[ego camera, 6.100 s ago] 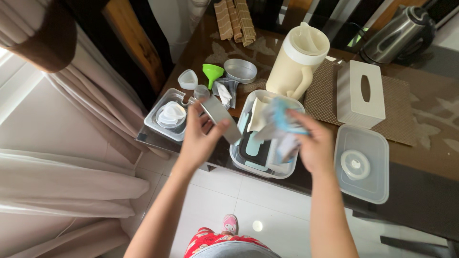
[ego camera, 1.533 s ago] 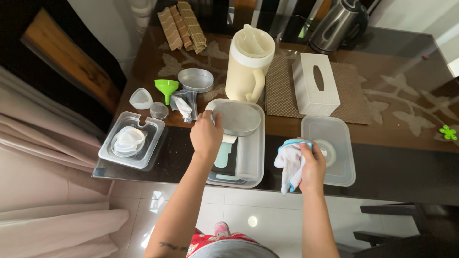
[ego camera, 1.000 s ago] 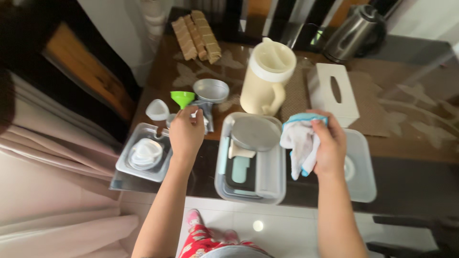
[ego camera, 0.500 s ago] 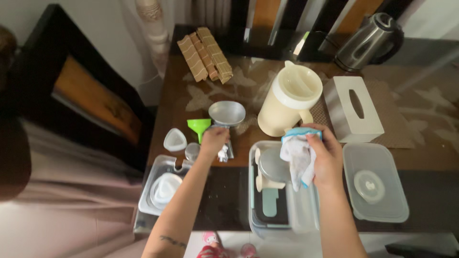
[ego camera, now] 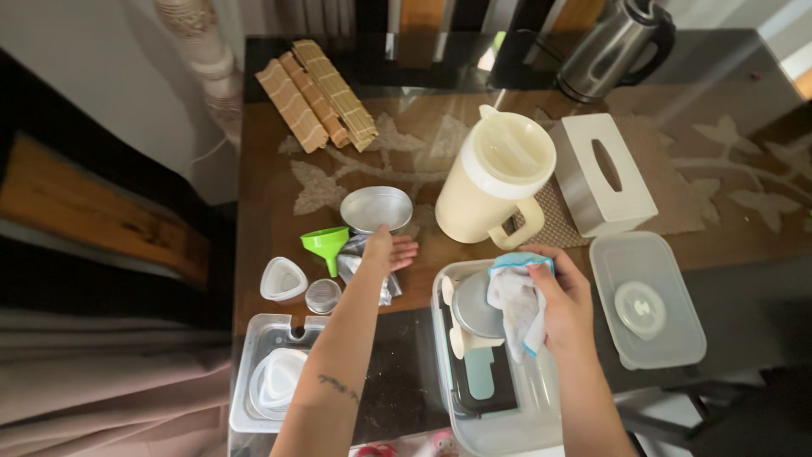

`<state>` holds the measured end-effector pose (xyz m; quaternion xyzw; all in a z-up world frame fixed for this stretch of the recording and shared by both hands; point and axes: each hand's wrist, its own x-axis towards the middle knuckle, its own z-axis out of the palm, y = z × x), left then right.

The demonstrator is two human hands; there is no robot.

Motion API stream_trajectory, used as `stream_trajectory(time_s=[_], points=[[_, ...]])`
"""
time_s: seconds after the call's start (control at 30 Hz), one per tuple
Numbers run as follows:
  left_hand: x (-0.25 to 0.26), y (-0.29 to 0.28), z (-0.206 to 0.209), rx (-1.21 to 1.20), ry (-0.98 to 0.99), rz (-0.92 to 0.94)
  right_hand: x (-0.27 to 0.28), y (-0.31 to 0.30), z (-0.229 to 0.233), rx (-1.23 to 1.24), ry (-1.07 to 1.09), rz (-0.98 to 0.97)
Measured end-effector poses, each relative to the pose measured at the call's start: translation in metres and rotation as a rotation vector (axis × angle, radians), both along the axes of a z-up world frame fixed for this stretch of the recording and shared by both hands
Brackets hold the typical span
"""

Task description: The person wipes multiple plastic containers, lids, and small kitchen items with a patterned cloth on a dining table. They handle each item one at a time, wiping surfaces and placing them into a larger container.

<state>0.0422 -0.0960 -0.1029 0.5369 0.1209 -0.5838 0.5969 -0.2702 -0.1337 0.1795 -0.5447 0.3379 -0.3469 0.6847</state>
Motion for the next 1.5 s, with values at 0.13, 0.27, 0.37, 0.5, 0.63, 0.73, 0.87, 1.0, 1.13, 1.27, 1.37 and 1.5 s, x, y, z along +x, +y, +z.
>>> stream_trajectory(time_s=[0.13,0.27,0.37,0.5,0.63,0.73,0.87,1.0,1.13,1.27,1.37,1.5], points=[[0.006,-0.011,-0.005,-0.016,-0.091,-0.016,-0.012,0.000,0.001,0.028,-0.033,-0.012],[-0.005,-0.005,0.016,-0.128,-0.245,0.170,-0.015,-0.001,0.008,0.003,-0.039,-0.001],[-0.016,0.007,0.052,-0.215,-0.390,0.399,-0.012,-0.002,0.016,-0.022,-0.050,0.051],[-0.044,0.043,0.100,-0.204,-0.597,0.394,-0.008,0.000,0.026,-0.059,-0.051,0.129],[-0.080,0.085,0.144,-0.140,-0.689,0.475,-0.005,0.004,0.040,-0.089,-0.101,0.229],[-0.115,0.115,0.175,-0.301,-0.626,0.605,-0.006,0.009,0.053,-0.145,-0.104,0.300],[-0.167,0.149,0.221,-0.498,-0.309,0.689,-0.004,0.017,0.071,-0.227,-0.178,0.405],[-0.220,0.175,0.256,-0.678,-0.261,0.632,-0.009,0.032,0.080,-0.332,-0.282,0.503],[-0.272,0.189,0.271,-0.952,-0.276,0.545,-0.017,0.049,0.087,-0.552,-0.183,0.636],[-0.307,0.196,0.276,-0.960,-0.321,0.479,-0.044,0.082,0.088,-0.835,0.061,0.633],[-0.325,0.196,0.276,-1.067,-0.342,0.494,-0.059,0.093,0.086,-0.960,-0.156,0.773],[-0.336,0.200,0.276,-0.975,-0.096,0.624,-0.078,0.110,0.073,-1.021,-0.182,0.862]])
